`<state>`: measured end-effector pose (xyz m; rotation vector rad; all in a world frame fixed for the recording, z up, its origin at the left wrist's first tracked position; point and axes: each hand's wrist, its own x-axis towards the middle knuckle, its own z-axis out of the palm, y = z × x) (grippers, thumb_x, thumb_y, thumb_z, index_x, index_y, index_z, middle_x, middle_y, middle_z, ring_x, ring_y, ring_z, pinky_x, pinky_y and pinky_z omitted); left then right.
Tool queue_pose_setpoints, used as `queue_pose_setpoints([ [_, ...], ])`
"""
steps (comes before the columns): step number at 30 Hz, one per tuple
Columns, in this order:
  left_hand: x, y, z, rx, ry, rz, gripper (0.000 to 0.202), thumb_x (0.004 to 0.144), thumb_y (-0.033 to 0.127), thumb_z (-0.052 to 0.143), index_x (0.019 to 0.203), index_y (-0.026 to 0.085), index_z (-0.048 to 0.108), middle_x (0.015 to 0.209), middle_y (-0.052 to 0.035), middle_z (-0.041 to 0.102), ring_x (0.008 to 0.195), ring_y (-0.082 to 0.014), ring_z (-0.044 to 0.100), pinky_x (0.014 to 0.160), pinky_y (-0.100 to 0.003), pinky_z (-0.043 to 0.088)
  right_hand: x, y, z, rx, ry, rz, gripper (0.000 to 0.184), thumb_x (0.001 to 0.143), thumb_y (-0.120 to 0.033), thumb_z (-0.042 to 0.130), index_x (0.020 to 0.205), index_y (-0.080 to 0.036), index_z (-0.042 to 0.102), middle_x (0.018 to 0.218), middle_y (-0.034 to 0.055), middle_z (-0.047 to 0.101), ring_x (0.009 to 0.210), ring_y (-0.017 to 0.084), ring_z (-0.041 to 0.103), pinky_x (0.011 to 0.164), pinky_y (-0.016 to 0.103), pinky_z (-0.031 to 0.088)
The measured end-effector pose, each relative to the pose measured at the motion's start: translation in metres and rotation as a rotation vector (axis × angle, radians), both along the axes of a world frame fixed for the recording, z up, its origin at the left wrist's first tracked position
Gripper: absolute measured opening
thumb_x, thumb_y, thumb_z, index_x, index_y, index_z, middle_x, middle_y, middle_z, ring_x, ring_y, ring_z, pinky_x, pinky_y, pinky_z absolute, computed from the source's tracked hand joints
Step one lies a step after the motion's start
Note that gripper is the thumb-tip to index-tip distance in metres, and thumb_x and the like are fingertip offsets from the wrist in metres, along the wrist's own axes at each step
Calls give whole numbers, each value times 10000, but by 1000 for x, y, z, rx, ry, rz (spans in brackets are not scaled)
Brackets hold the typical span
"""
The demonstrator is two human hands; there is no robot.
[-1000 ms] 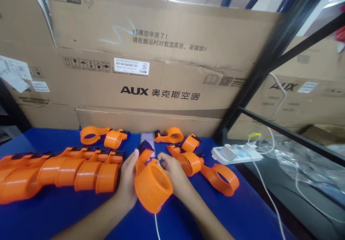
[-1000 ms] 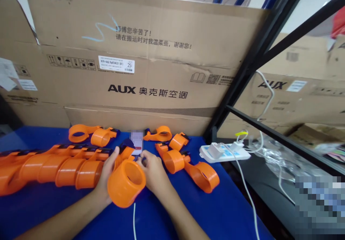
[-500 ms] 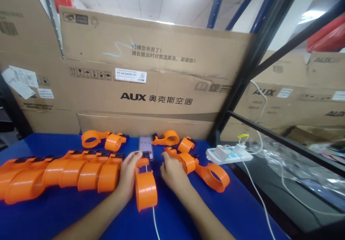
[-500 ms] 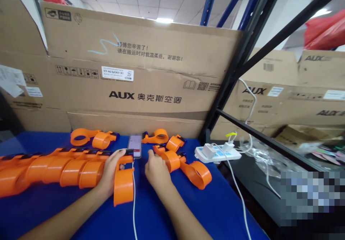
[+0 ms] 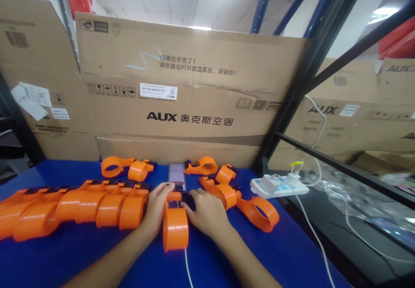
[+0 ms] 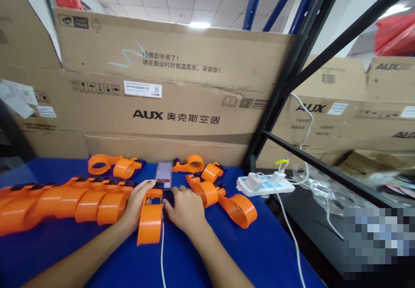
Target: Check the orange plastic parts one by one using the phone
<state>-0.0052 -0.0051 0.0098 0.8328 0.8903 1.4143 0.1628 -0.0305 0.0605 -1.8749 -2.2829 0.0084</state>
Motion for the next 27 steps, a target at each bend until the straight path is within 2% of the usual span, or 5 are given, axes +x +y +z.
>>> queue_pose_setpoints([
  [3, 0, 1, -2, 3, 28, 20, 387, 711, 505, 835, 896, 176, 750, 764, -31, 717, 629, -161, 624, 594, -251, 528, -2, -5, 0, -31, -44, 31, 399, 959, -522, 542, 1145, -197, 679, 1159, 153, 686, 1052, 315, 664, 766, 350, 477],
  [16, 2, -2, 2, 2, 1, 13, 407, 688, 506, 861, 896, 171, 761, 756, -31, 724, 607, -153, 631, 547, -230, 500, 3, 9, -14, 37, -10, 6, 257, 1014, -278, 519, 1208, -212, 674, 1213, 114, 711, 1113, 295, 658, 768, 336, 505],
  [19, 4, -5, 8, 28, -17, 10, 401, 693, 491, 867, 901, 163, 766, 738, -30, 716, 606, -143, 627, 530, -207, 467, 4, 10, -10, 130, 145, 16, 264, 1035, -285, 493, 1206, -212, 681, 1189, 109, 734, 1159, 282, 647, 859, 345, 513],
  [22, 4, -5, 8, 45, -36, 3, 411, 697, 489, 869, 922, 160, 764, 716, -21, 693, 575, -124, 597, 504, -195, 431, 4, 9, -5, 170, 406, 117, 289, 1026, -291, 510, 1250, -222, 679, 1152, 78, 760, 1109, 242, 674, 929, 341, 512],
  [27, 2, 0, -3, 56, 10, -3, 417, 732, 512, 841, 943, 167, 738, 584, 29, 578, 484, -97, 489, 463, -194, 377, -1, 6, -6, 119, 585, 194, 372, 966, -385, 621, 1291, -215, 682, 1000, 56, 788, 950, 241, 708, 823, 337, 536],
])
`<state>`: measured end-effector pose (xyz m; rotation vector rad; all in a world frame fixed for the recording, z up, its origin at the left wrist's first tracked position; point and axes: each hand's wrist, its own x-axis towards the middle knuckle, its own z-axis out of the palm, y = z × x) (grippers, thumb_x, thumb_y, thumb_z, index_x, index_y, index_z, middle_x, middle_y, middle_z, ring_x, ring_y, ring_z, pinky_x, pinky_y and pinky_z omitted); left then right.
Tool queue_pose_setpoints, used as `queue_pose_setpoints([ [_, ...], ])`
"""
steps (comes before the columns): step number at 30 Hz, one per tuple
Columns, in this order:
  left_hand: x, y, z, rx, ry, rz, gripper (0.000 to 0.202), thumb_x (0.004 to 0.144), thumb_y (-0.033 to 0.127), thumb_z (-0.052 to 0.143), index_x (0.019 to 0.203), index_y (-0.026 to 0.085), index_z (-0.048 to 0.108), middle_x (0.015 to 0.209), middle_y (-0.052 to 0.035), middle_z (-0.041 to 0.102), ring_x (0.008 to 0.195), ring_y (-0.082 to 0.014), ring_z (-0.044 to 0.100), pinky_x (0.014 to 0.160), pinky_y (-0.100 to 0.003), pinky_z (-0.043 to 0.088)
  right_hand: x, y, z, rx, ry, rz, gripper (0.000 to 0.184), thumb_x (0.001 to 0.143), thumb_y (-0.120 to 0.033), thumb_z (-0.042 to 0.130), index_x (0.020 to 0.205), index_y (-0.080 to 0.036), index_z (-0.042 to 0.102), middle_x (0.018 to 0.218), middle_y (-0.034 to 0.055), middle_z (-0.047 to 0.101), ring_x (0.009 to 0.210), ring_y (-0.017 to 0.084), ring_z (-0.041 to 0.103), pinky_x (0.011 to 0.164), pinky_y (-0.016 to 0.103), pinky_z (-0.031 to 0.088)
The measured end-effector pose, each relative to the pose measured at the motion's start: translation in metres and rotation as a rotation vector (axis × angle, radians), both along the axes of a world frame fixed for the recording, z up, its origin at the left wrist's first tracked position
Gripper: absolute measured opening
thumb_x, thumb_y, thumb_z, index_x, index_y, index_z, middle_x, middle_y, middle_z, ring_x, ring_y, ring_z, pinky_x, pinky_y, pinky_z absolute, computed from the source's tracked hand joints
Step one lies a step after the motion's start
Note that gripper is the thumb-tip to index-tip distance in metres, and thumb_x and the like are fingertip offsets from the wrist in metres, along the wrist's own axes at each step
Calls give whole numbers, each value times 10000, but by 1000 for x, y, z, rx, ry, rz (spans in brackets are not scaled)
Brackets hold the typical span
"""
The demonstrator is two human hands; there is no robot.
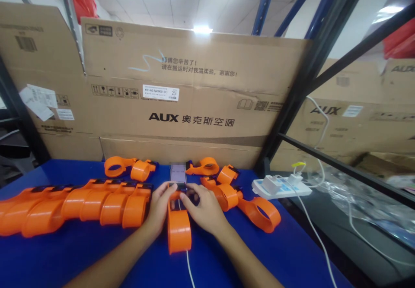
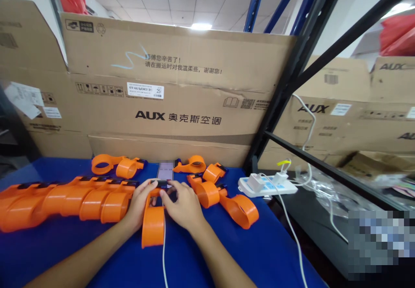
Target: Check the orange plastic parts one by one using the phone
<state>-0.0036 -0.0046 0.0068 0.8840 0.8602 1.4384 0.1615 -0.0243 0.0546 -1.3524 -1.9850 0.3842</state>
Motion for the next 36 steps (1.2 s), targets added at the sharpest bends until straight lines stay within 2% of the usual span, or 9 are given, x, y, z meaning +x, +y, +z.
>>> queue_pose_setpoints([
  [3, 1, 1, -5, 6, 7, -12, 418, 742, 512, 837, 955, 174, 713, 600, 28, 589, 478, -97, 501, 468, -200, 386, -4, 1, -6, -1, 56, 4, 400, 973, -408, 612, 1306, -197, 677, 948, 58, 789, 849, 221, 714, 770, 323, 546],
  [6, 4, 1, -5, -43, -23, -60, 450, 741, 536, 835, 971, 179, 686, 677, -1, 658, 477, -106, 550, 473, -211, 414, -6, 1, -12, 27, 88, 26, 402, 974, -355, 596, 1331, -183, 662, 942, 69, 790, 817, 211, 717, 749, 312, 556],
  [10, 6, 0, -2, -49, -34, -94, 481, 717, 543, 854, 967, 173, 678, 686, -9, 671, 464, -115, 571, 461, -221, 436, -6, 1, -15, 71, 96, 16, 405, 955, -310, 598, 1334, -181, 661, 964, 82, 786, 795, 205, 715, 729, 306, 562],
  [13, 5, 1, 0, -9, 13, -84, 433, 718, 515, 859, 914, 170, 685, 632, 16, 633, 414, -77, 499, 417, -197, 373, -6, 2, -14, 65, 91, 26, 394, 946, -295, 595, 1315, -179, 666, 909, 65, 775, 757, 194, 702, 701, 290, 550],
  [18, 3, -2, 2, -15, 30, -93, 375, 697, 484, 864, 816, 173, 689, 467, 72, 487, 346, -46, 352, 373, -183, 264, -5, 2, -9, 39, 16, 89, 307, 912, -197, 569, 1190, -195, 700, 828, 33, 736, 741, 180, 671, 679, 254, 505],
  [30, 2, -4, 4, -9, 42, -114, 373, 719, 509, 843, 780, 176, 685, 399, 70, 439, 334, -65, 343, 381, -196, 267, -1, 0, -6, 103, -84, 147, 271, 964, -181, 498, 1188, -189, 652, 891, 55, 686, 791, 198, 635, 715, 266, 487],
  [36, 2, -5, 5, -15, 42, -120, 377, 712, 513, 844, 768, 176, 684, 394, 68, 441, 327, -67, 351, 378, -198, 261, 1, 1, -6, 128, -133, 176, 230, 990, -196, 466, 1116, -189, 659, 881, 57, 692, 793, 202, 629, 711, 269, 471],
])
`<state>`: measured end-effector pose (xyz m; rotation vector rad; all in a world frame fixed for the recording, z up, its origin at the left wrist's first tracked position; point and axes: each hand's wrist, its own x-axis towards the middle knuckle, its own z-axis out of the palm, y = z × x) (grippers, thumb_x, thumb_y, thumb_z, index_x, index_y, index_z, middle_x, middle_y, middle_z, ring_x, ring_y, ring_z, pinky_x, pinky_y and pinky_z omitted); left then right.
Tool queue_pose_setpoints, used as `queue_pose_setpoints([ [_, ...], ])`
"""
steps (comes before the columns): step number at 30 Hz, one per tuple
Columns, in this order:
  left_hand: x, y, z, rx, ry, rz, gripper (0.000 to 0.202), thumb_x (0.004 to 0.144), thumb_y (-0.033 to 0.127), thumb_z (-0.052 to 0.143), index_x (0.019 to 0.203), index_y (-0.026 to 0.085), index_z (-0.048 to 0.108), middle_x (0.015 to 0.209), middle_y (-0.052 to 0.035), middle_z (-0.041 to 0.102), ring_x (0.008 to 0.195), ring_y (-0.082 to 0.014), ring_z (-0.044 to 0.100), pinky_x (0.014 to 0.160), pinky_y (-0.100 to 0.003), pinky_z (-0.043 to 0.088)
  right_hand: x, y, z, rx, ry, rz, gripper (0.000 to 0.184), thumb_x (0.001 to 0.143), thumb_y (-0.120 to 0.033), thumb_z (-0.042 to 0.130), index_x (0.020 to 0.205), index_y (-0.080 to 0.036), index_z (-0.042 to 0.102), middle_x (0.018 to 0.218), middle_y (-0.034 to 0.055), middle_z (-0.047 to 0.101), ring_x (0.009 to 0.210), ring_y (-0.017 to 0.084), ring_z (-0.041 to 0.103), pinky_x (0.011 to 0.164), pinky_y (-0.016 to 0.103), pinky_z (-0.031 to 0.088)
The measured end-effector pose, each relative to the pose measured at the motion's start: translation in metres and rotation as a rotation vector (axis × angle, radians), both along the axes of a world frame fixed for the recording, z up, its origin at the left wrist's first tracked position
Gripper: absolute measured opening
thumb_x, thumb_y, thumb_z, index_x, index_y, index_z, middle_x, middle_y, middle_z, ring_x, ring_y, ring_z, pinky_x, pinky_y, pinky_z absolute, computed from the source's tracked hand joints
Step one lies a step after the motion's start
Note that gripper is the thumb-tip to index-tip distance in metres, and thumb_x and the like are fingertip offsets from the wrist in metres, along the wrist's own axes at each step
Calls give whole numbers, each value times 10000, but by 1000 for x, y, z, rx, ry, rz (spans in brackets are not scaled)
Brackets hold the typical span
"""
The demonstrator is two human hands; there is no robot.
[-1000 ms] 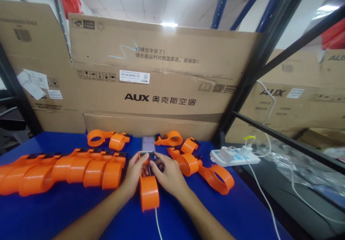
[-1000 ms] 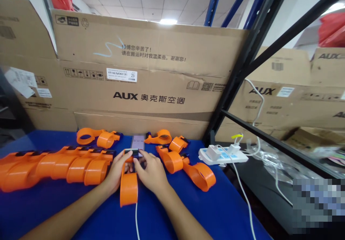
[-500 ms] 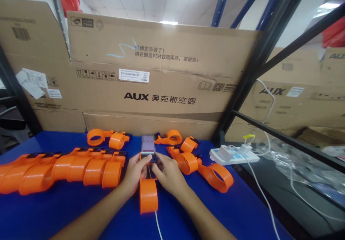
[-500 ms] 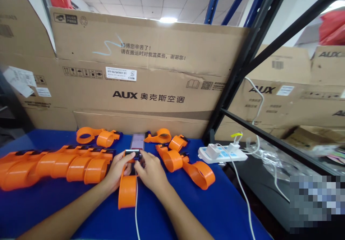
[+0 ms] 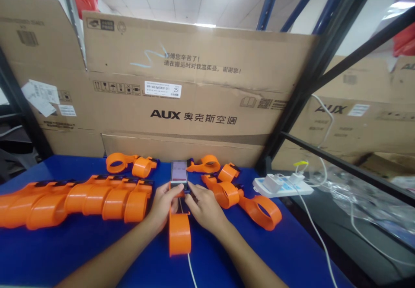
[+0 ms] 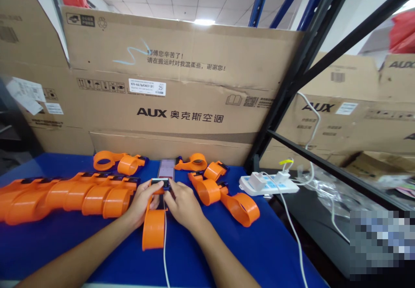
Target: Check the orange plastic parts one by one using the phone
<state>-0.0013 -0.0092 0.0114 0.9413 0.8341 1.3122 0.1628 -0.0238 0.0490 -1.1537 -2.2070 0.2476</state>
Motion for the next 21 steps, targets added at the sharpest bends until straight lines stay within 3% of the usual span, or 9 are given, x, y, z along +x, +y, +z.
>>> queue_pose_setpoints([
  [4, 1, -1, 0, 9, -8, 1, 369, 725, 507, 836, 780, 175, 684, 407, 66, 454, 336, -65, 356, 382, -197, 266, 0, 0, 0, -23, 32, -6, 249, 979, -195, 482, 1140, -190, 672, 856, 47, 689, 765, 194, 632, 685, 260, 469],
  [9, 3, -1, 0, 8, -61, 17, 374, 728, 484, 845, 859, 173, 684, 528, 43, 571, 367, -58, 403, 388, -192, 280, 2, 3, -1, -99, 143, 6, 293, 979, -251, 541, 1228, -198, 686, 839, 36, 706, 741, 179, 656, 680, 258, 500],
  [14, 1, -1, 8, -42, -142, 31, 374, 741, 483, 841, 897, 186, 675, 471, 57, 525, 386, -81, 428, 414, -191, 327, 7, 4, -4, -115, 238, 77, 555, 994, -301, 556, 1532, -197, 470, 950, 48, 744, 771, 174, 675, 747, 300, 557],
  [17, 0, -2, 12, -67, -188, 44, 354, 739, 463, 845, 847, 177, 667, 474, 47, 534, 405, -81, 450, 435, -185, 359, 8, 5, -5, -77, 200, 96, 597, 989, -240, 533, 1574, -214, 416, 1015, 63, 747, 853, 186, 687, 807, 324, 570],
  [21, 2, -3, 13, -107, -242, 33, 352, 727, 428, 873, 861, 162, 685, 561, 37, 588, 432, -72, 484, 446, -180, 394, 8, 8, -10, 60, 82, 21, 546, 988, -213, 515, 1532, -175, 487, 963, 94, 724, 848, 216, 669, 790, 349, 578],
])
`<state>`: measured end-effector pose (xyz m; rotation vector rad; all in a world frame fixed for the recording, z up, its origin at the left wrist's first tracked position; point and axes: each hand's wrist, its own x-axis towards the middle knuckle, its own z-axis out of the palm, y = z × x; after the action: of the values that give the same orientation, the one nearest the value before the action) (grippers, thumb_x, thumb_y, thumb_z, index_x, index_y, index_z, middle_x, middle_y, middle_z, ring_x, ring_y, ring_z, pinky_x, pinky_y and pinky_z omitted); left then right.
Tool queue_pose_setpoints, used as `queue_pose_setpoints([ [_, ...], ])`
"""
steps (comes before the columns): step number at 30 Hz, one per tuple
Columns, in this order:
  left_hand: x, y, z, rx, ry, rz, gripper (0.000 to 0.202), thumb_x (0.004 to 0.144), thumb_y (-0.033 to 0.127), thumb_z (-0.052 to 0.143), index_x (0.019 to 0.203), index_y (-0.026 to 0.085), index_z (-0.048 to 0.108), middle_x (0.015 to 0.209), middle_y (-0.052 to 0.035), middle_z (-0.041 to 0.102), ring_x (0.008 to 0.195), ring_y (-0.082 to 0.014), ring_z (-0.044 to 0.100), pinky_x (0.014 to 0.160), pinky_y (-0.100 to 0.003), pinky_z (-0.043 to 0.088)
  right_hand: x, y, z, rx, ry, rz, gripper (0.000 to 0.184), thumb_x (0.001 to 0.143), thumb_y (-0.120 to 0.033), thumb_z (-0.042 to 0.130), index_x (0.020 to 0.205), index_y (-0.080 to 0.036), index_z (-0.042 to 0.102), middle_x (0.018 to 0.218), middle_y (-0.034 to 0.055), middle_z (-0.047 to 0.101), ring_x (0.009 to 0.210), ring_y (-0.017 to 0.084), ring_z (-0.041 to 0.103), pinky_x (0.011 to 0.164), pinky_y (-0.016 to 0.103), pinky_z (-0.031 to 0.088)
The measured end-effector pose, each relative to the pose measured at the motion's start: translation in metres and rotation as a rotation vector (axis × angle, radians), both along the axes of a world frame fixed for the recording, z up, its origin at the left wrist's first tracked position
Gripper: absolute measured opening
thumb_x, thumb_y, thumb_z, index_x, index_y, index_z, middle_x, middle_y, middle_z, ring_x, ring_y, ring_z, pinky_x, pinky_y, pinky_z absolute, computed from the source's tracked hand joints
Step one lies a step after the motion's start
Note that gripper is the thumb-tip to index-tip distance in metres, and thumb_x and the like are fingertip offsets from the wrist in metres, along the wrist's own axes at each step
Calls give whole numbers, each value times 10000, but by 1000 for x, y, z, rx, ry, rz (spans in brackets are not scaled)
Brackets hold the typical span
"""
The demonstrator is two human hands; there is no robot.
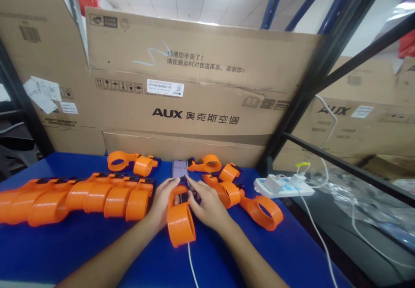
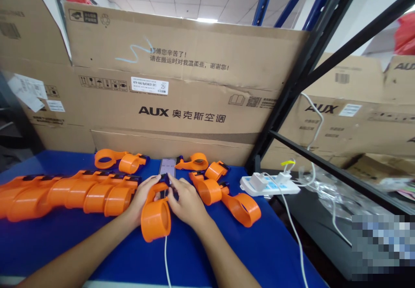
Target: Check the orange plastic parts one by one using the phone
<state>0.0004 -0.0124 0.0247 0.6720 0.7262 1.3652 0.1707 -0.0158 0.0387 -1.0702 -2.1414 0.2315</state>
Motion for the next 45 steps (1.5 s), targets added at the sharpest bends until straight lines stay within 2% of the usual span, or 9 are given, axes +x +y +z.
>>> queue_pose_setpoints([
  [4, 3, 0, -1, 5, -54, -18, 361, 705, 385, 909, 884, 144, 710, 699, 3, 666, 524, -88, 582, 492, -181, 452, 0, 2, -7, 124, -67, -29, 524, 958, -175, 534, 1481, -152, 533, 978, 118, 710, 842, 231, 648, 777, 365, 584],
  [9, 3, -1, 0, 24, -73, -48, 360, 702, 336, 921, 934, 131, 738, 787, -37, 722, 614, -116, 647, 553, -191, 497, -2, 1, -13, 166, -146, -79, 549, 918, -151, 559, 1464, -103, 526, 947, 128, 702, 820, 243, 642, 719, 353, 580],
  [18, 0, -2, -1, 47, -3, -121, 353, 735, 355, 899, 921, 110, 726, 620, -3, 648, 460, -60, 505, 443, -161, 371, -5, -1, -16, 225, -204, -92, 536, 888, -101, 543, 1423, -65, 536, 920, 135, 710, 838, 258, 651, 716, 351, 584],
  [24, -1, -3, -1, 36, -20, -155, 343, 748, 348, 893, 934, 121, 716, 582, 14, 618, 464, -68, 517, 454, -161, 379, -8, -3, -17, 232, -252, -99, 495, 916, -118, 523, 1405, -46, 531, 946, 151, 729, 843, 268, 649, 717, 357, 587],
  [29, -1, -2, -1, 23, -19, -186, 368, 751, 357, 891, 967, 116, 718, 631, -5, 649, 498, -84, 560, 468, -169, 405, -9, -3, -17, 224, -281, -117, 472, 928, -123, 517, 1389, -26, 540, 965, 171, 725, 852, 273, 651, 723, 356, 587],
  [36, -1, -3, 1, 52, -1, -192, 345, 765, 374, 876, 938, 129, 706, 601, -9, 643, 485, -93, 560, 462, -176, 397, -8, -3, -16, 198, -244, -90, 502, 914, -126, 523, 1408, -40, 526, 938, 153, 710, 835, 266, 647, 733, 369, 589],
  [39, -1, -1, -1, 73, 18, -145, 368, 732, 385, 897, 918, 138, 697, 581, 16, 621, 442, -70, 505, 442, -172, 367, -3, -2, -10, 169, -176, -43, 507, 912, -138, 538, 1416, -86, 536, 963, 133, 703, 836, 246, 657, 749, 358, 588],
  [43, -2, 4, -8, 63, 43, -94, 416, 758, 525, 848, 862, 178, 644, 461, 68, 503, 355, -65, 388, 396, -189, 308, 6, 0, 1, 112, -79, 25, 451, 973, -230, 554, 1419, -160, 557, 989, 104, 713, 822, 215, 673, 766, 347, 584],
  [45, -2, 4, -10, 61, 66, -103, 455, 789, 607, 786, 853, 188, 622, 448, 64, 501, 335, -71, 376, 381, -194, 280, 8, 0, 5, 89, -56, 44, 447, 986, -292, 582, 1419, -182, 567, 1000, 99, 724, 823, 212, 682, 759, 343, 583],
])
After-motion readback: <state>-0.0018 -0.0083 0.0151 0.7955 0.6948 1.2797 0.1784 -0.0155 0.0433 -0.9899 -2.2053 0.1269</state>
